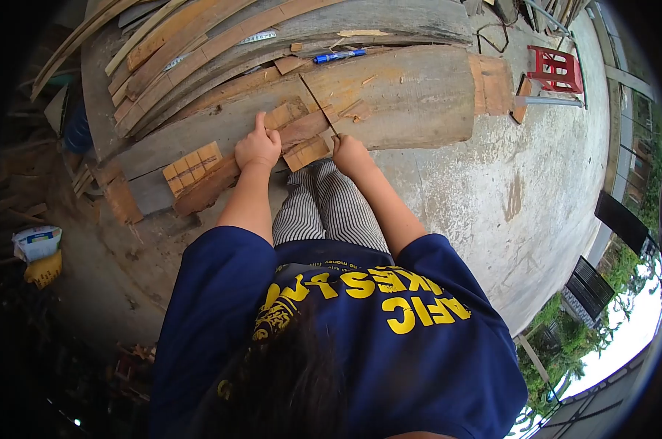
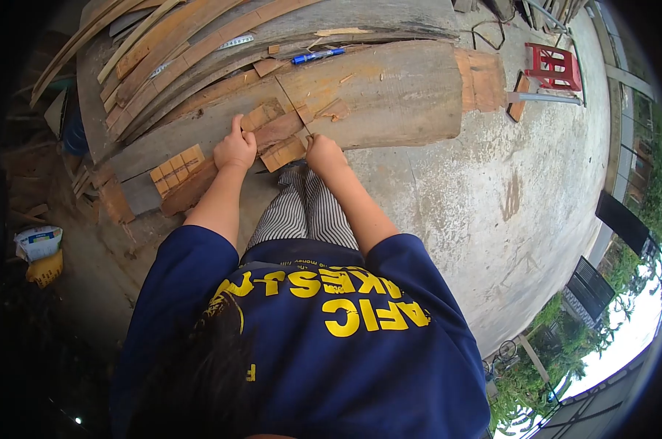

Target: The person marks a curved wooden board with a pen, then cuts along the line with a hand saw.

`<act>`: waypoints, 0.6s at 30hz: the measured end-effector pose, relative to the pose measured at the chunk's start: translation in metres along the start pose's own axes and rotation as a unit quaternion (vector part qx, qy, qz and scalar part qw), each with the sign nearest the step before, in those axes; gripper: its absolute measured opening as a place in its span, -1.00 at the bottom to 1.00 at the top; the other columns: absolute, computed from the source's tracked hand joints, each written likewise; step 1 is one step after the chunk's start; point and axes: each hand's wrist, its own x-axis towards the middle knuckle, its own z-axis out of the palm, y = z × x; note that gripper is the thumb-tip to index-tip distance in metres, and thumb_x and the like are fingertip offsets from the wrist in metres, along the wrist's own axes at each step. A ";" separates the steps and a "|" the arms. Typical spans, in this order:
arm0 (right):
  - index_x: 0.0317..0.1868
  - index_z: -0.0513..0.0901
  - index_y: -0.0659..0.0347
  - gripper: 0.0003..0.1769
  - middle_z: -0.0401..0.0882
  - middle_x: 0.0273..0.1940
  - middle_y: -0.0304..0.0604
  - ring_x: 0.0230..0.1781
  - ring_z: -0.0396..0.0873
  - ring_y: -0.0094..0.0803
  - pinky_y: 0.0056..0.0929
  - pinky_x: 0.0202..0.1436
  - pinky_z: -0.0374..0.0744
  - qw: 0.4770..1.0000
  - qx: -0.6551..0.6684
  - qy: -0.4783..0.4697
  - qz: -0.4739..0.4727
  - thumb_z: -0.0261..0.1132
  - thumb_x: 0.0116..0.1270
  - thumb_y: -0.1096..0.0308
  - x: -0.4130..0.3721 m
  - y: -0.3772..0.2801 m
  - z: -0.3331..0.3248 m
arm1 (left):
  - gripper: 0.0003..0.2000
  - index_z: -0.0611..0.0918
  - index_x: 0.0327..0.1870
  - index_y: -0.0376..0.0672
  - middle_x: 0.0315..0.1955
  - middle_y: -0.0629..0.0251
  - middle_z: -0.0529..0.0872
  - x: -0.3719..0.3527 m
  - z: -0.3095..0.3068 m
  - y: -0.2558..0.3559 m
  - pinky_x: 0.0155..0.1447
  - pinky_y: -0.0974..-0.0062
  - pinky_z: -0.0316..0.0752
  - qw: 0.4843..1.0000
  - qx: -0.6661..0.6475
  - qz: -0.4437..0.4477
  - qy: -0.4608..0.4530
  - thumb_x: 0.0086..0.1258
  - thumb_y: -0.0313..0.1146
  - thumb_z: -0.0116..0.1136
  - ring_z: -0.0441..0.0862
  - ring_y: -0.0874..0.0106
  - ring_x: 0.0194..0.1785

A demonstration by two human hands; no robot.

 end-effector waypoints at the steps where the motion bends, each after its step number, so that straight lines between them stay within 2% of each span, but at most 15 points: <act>1: -0.24 0.57 0.38 -0.64 0.55 -0.29 0.36 -0.19 0.52 0.25 0.02 -0.06 0.48 1.000 0.007 0.003 0.001 -0.02 0.40 0.23 0.007 -0.005 -0.001 | -0.53 0.27 0.26 0.14 -0.43 0.12 0.72 0.001 0.000 0.000 -0.22 0.16 0.55 1.000 -0.003 0.001 -0.002 0.27 -0.17 -0.20 0.68 0.13 -0.37; 4: -0.24 0.56 0.40 -0.62 0.55 -0.30 0.35 -0.21 0.52 0.26 0.02 -0.10 0.48 0.999 0.015 -0.016 -0.036 -0.02 0.41 0.21 -0.028 0.013 -0.018 | -0.52 0.27 0.27 0.14 -0.45 0.14 0.72 0.001 0.001 -0.001 -0.22 0.17 0.55 1.000 -0.003 0.007 0.005 0.26 -0.18 -0.18 0.68 0.14 -0.38; 6: -0.25 0.55 0.43 -0.60 0.55 -0.33 0.33 -0.23 0.50 0.29 0.00 -0.11 0.47 0.998 0.027 -0.051 0.008 -0.01 0.42 0.19 -0.062 0.020 -0.043 | -0.52 0.28 0.26 0.14 -0.46 0.14 0.71 0.001 0.002 -0.001 -0.23 0.17 0.55 1.000 -0.007 0.009 0.006 0.26 -0.18 -0.18 0.68 0.14 -0.39; 8: -0.33 0.53 0.36 -0.58 0.55 -0.54 0.14 -0.51 0.53 0.08 -0.14 -0.38 0.49 0.999 0.021 -0.026 -0.020 -0.02 0.44 0.14 -0.085 0.041 -0.052 | -0.52 0.28 0.26 0.13 -0.47 0.14 0.71 0.001 0.002 -0.002 -0.23 0.17 0.56 1.000 -0.011 0.003 0.009 0.25 -0.18 -0.17 0.68 0.14 -0.40; 9: -0.33 0.53 0.36 -0.58 0.55 -0.54 0.14 -0.51 0.53 0.08 -0.14 -0.38 0.49 0.999 0.017 -0.032 -0.024 -0.02 0.44 0.14 -0.094 0.044 -0.059 | -0.52 0.29 0.26 0.13 -0.47 0.13 0.71 0.001 0.001 -0.002 -0.23 0.17 0.56 1.000 -0.010 0.007 0.011 0.25 -0.19 -0.17 0.67 0.14 -0.40; 11: -0.39 0.46 0.31 -0.56 0.42 -0.66 -0.04 -0.67 0.44 -0.20 -0.23 -0.51 0.44 0.983 0.141 -0.101 0.065 -0.04 0.46 0.09 -0.110 0.042 -0.073 | -0.52 0.30 0.25 0.13 -0.48 0.12 0.71 0.001 0.000 -0.003 -0.23 0.16 0.56 1.000 -0.010 0.007 0.012 0.25 -0.19 -0.17 0.67 0.14 -0.41; 12: -0.39 0.46 0.31 -0.56 0.42 -0.66 -0.04 -0.67 0.44 -0.20 -0.23 -0.51 0.44 0.983 0.138 -0.104 0.064 -0.04 0.46 0.09 -0.117 0.034 -0.081 | -0.53 0.30 0.25 0.12 -0.49 0.11 0.70 0.000 0.000 -0.004 -0.23 0.16 0.56 1.000 -0.010 0.010 0.015 0.25 -0.19 -0.17 0.67 0.14 -0.41; 13: -0.41 0.41 0.24 -0.56 0.29 -0.70 -0.17 -0.73 0.27 -0.38 -0.36 -0.63 0.30 0.928 0.287 -0.198 0.132 -0.07 0.48 0.05 -0.124 0.024 -0.091 | -0.53 0.31 0.24 0.11 -0.49 0.11 0.70 0.000 -0.001 -0.003 -0.23 0.16 0.56 1.000 -0.010 0.016 0.018 0.25 -0.20 -0.17 0.67 0.14 -0.42; 14: -0.44 0.36 0.17 -0.56 0.15 -0.74 -0.30 -0.80 0.10 -0.56 -0.48 -0.75 0.16 0.837 0.425 -0.283 0.196 -0.09 0.50 0.02 -0.129 0.016 -0.100 | -0.53 0.31 0.24 0.11 -0.49 0.11 0.70 0.000 -0.001 -0.002 -0.23 0.16 0.56 1.000 -0.013 0.014 0.018 0.25 -0.20 -0.17 0.67 0.14 -0.42; 15: -0.42 0.31 0.11 -0.59 0.09 -0.75 -0.39 -0.84 0.00 -0.64 -0.62 -0.81 0.04 0.812 0.457 -0.312 0.187 -0.13 0.51 0.01 -0.134 0.010 -0.101 | -0.53 0.31 0.24 0.11 -0.50 0.11 0.70 0.000 -0.002 -0.002 -0.23 0.17 0.56 1.000 -0.015 0.014 0.014 0.25 -0.20 -0.17 0.67 0.14 -0.42; 16: -0.42 0.31 0.11 -0.59 0.09 -0.75 -0.39 -0.84 0.00 -0.64 -0.62 -0.81 0.04 0.812 0.455 -0.315 0.187 -0.13 0.51 0.01 -0.136 0.007 -0.103 | -0.54 0.32 0.24 0.10 -0.51 0.11 0.70 0.000 -0.002 -0.002 -0.23 0.17 0.56 1.000 -0.016 0.013 0.010 0.25 -0.20 -0.18 0.67 0.14 -0.43; 18: -0.43 0.31 0.13 -0.57 0.09 -0.75 -0.38 -0.84 -0.01 -0.65 -0.63 -0.81 0.04 0.735 0.526 -0.385 0.185 -0.12 0.50 0.00 -0.139 0.002 -0.105 | -0.53 0.30 0.25 0.14 -0.49 0.11 0.70 0.001 -0.002 -0.002 -0.23 0.15 0.56 1.000 -0.019 0.005 0.004 0.25 -0.20 -0.18 0.67 0.12 -0.41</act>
